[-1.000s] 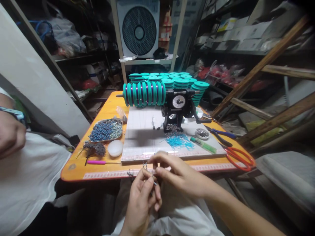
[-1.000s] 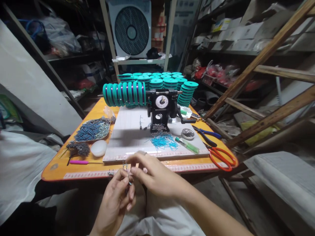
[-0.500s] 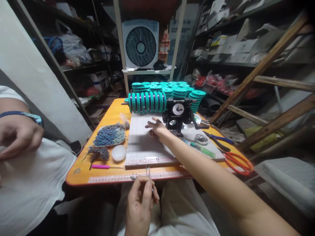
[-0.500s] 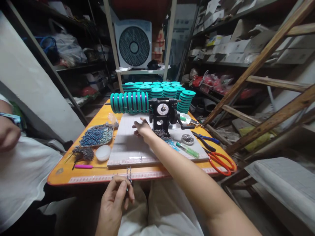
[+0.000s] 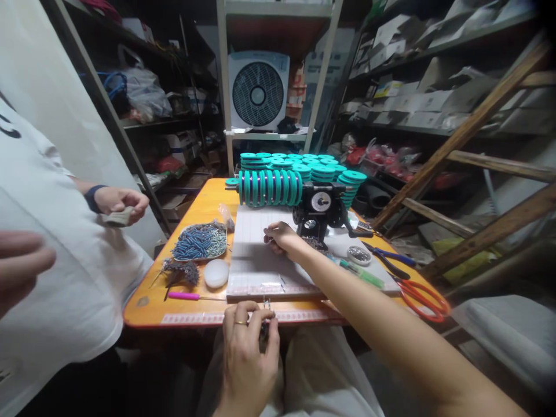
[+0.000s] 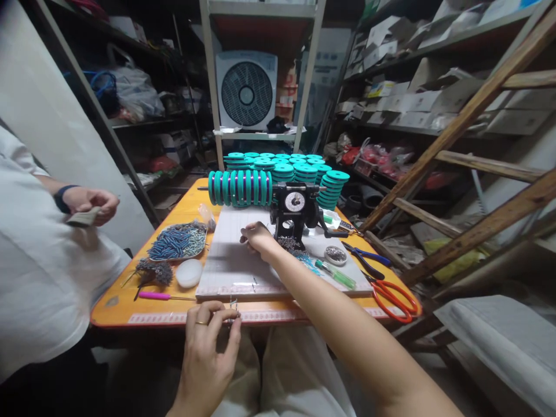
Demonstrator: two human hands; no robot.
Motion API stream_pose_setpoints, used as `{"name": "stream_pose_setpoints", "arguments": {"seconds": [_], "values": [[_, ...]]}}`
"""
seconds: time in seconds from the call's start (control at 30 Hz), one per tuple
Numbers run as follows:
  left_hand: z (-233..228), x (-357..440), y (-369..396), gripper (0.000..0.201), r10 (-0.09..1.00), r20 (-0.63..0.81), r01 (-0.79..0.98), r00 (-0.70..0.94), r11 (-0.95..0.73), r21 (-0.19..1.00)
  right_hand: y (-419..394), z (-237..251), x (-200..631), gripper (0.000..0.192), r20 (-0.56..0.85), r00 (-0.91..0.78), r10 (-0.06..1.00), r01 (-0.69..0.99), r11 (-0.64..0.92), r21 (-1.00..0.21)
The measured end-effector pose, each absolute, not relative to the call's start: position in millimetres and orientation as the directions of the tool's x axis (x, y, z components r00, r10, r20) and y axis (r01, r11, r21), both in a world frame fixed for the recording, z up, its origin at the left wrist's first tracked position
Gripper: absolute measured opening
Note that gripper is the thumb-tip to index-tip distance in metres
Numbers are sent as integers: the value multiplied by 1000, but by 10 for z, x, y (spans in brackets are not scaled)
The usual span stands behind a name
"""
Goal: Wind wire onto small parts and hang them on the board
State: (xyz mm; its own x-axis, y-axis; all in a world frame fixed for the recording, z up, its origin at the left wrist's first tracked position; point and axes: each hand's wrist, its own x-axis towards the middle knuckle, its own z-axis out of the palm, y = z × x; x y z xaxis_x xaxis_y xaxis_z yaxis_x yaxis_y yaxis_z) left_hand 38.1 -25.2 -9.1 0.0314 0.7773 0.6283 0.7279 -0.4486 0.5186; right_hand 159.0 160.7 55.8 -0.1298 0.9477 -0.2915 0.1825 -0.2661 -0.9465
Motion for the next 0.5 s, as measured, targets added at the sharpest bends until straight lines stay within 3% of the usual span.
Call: {"name": "stream_pose_setpoints", "arguments": {"seconds": [0.13,0.33,0.5], "values": [[-125,369,-234,10,798,603,710,-21,-413,570,1325,615,1581,59,-275,-64,959,82,-269,-960],[-127,401,-192,14,723,690,754,32,-471,459,1217,618,1609,81,-281,-5,960,9,-281,-960],[-114,460,-193,12,744,665,732,-59,-421,535,1399,615,1543,84,-270,15,963,-30,-270,-963]]}}
